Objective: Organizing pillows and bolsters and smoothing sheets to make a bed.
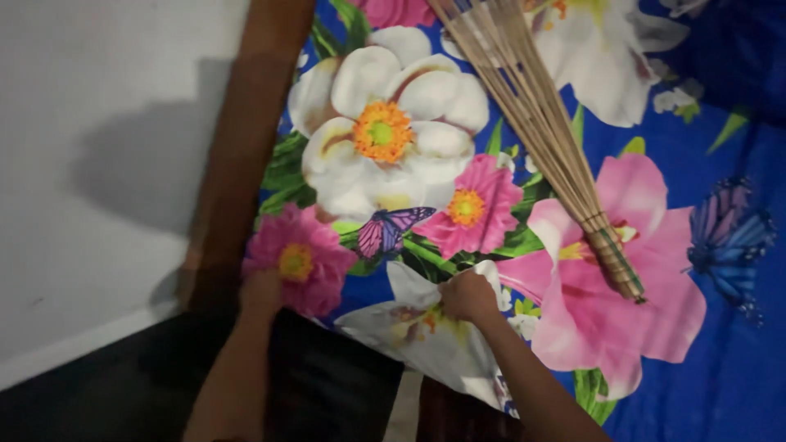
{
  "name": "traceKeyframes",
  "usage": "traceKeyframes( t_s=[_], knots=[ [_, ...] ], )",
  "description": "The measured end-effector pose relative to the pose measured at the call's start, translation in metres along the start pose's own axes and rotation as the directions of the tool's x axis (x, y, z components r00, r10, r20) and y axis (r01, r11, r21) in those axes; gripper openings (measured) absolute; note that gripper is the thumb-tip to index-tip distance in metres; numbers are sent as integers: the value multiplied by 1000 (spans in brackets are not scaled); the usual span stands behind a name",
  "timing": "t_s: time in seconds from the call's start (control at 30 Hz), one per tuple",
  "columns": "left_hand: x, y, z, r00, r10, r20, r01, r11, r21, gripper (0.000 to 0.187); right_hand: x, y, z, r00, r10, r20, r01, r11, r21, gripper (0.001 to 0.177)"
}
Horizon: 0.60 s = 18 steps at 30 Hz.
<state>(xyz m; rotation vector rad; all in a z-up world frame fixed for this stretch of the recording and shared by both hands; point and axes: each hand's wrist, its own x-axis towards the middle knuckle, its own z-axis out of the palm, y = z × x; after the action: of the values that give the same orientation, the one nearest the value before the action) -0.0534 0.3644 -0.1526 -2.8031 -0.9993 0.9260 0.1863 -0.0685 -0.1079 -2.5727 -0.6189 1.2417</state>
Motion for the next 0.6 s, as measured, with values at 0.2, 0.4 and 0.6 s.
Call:
traceKeyframes(
  t_s=[0.2,0.4,0.6],
  knots=[
    [-32,-6,-25,978,-196,77,190,979,79,24,8,-2,46,969,-203,-140,232,944,233,32],
    [-15,12,-12,970,-243,-16,241,952,187,26,38,-1,65,952,-209,-225,256,945,203,31],
    [-13,43,-38,963,-262,-65,268,958,106,33,-45,19,58,882,-387,-268,471,722,506,27]
  ],
)
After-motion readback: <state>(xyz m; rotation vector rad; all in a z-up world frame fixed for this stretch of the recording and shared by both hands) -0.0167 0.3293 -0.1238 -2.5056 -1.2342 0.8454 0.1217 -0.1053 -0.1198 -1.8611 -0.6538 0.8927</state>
